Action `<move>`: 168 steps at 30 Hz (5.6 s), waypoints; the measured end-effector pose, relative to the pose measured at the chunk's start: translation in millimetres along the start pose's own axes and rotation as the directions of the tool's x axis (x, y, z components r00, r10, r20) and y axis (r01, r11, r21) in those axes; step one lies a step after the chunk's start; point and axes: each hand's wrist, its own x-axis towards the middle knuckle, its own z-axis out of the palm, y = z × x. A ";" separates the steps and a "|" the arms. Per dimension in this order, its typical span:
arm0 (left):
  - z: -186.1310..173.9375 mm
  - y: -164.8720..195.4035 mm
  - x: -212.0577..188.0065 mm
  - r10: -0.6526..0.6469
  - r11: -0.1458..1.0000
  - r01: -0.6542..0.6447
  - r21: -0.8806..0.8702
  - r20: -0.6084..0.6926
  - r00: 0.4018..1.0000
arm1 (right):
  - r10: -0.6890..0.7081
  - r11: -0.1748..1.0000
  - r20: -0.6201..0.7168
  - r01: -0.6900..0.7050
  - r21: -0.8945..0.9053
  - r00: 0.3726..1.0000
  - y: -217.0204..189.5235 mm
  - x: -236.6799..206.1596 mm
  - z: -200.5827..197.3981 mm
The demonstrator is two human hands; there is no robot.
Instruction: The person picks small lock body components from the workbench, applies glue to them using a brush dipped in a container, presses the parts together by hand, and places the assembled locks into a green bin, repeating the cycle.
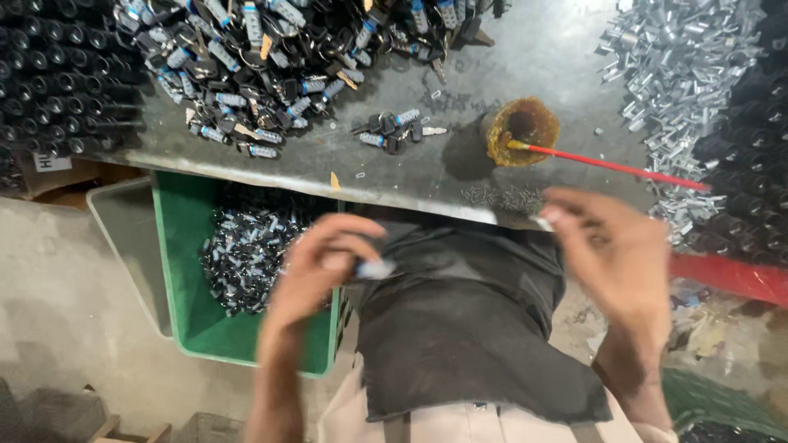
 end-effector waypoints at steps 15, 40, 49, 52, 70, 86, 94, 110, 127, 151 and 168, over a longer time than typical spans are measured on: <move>17.6 -4.6 10.5 0.308 0.908 -0.216 0.359 -0.221 0.925 | -0.429 0.838 0.107 0.440 -0.323 0.897 -7.3 11.2 90.1; 78.7 -30.4 92.1 0.233 0.751 -0.122 0.649 -0.086 0.969 | -0.259 0.966 -0.150 0.259 -0.021 0.954 9.1 4.5 105.0; 83.3 -19.3 81.6 0.327 0.864 -0.268 0.426 -0.069 0.943 | -0.244 0.902 -0.123 0.271 0.335 0.962 -8.7 1.9 92.5; 85.5 -17.8 73.9 0.351 0.898 -0.342 0.277 0.019 0.936 | -0.231 0.917 -0.007 0.220 0.333 0.973 -13.7 -1.6 93.9; 91.2 -38.9 48.7 -0.060 0.738 0.047 -0.673 0.004 0.998 | -0.174 0.657 -0.172 0.245 0.713 0.970 -9.9 -18.7 95.0; 103.5 -39.6 45.1 0.040 0.774 -0.130 -0.620 -0.157 0.987 | -0.145 0.586 -0.104 0.170 0.792 0.984 -17.6 -20.5 94.7; 105.1 -47.5 46.0 0.040 0.753 -0.133 -0.645 -0.156 0.987 | -0.139 0.612 -0.084 0.152 0.776 0.987 -18.6 -19.9 92.7; 103.2 -45.1 47.8 0.064 0.807 -0.140 -0.574 -0.150 0.987 | -0.124 0.631 -0.051 0.119 0.766 0.991 -17.9 -21.6 86.8; 87.9 -32.1 50.6 -0.014 0.880 -0.002 -0.475 -0.031 0.999 | 0.024 0.386 -0.247 0.219 0.896 0.969 18.1 16.2 51.8; 89.8 -18.0 65.9 0.004 0.399 0.128 -0.908 0.141 0.990 | 0.089 0.989 -0.052 -0.082 0.120 0.995 -13.8 -0.1 2.7; 24.1 20.7 120.4 0.510 0.231 0.033 0.972 -0.150 0.847 | -0.182 0.927 0.092 0.201 -0.315 0.979 -25.6 18.5 105.6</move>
